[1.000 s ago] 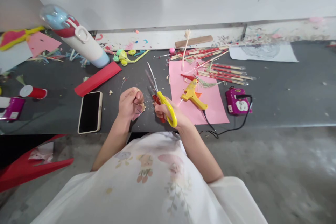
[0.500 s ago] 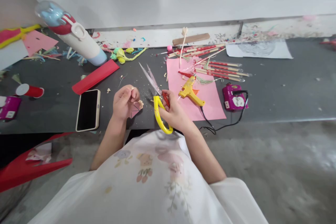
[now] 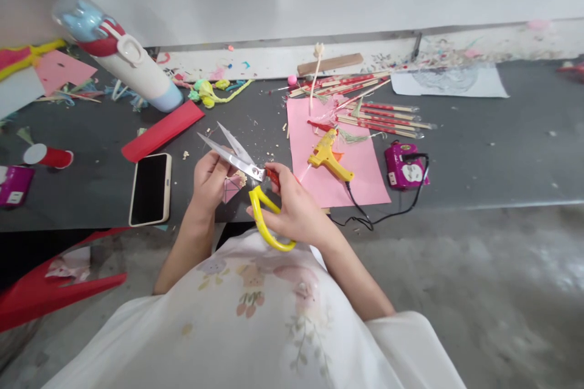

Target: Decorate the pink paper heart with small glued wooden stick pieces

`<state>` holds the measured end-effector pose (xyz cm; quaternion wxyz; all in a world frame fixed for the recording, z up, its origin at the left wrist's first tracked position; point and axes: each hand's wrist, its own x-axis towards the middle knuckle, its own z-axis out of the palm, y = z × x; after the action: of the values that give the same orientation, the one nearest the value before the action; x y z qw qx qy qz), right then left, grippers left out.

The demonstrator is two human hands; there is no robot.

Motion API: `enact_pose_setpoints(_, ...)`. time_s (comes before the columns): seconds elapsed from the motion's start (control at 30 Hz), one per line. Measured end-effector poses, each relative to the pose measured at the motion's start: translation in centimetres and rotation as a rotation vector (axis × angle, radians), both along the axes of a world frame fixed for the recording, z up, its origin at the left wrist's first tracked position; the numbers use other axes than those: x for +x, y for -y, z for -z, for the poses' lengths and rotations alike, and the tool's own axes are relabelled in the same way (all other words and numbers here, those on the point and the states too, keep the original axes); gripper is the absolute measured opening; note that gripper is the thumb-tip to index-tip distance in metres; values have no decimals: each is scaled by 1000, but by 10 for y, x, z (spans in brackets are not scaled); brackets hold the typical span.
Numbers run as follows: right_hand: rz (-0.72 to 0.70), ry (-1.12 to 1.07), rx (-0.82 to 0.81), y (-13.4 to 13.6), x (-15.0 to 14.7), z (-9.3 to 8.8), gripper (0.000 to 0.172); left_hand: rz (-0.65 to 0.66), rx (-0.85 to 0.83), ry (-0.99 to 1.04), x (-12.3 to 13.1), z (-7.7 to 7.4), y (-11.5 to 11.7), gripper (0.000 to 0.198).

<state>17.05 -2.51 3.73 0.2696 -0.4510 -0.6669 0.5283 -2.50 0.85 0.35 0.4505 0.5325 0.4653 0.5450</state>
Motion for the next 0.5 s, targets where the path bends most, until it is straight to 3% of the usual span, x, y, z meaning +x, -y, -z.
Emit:
enact_pose_setpoints(0.23, 8, 39, -9, -1, 0, -3, 65, 5, -19, -60, -4, 4, 3, 37)
enact_pose_setpoints(0.5, -23, 2, -6, -1, -1, 6, 63, 15, 20, -89, -8, 5, 2, 32)
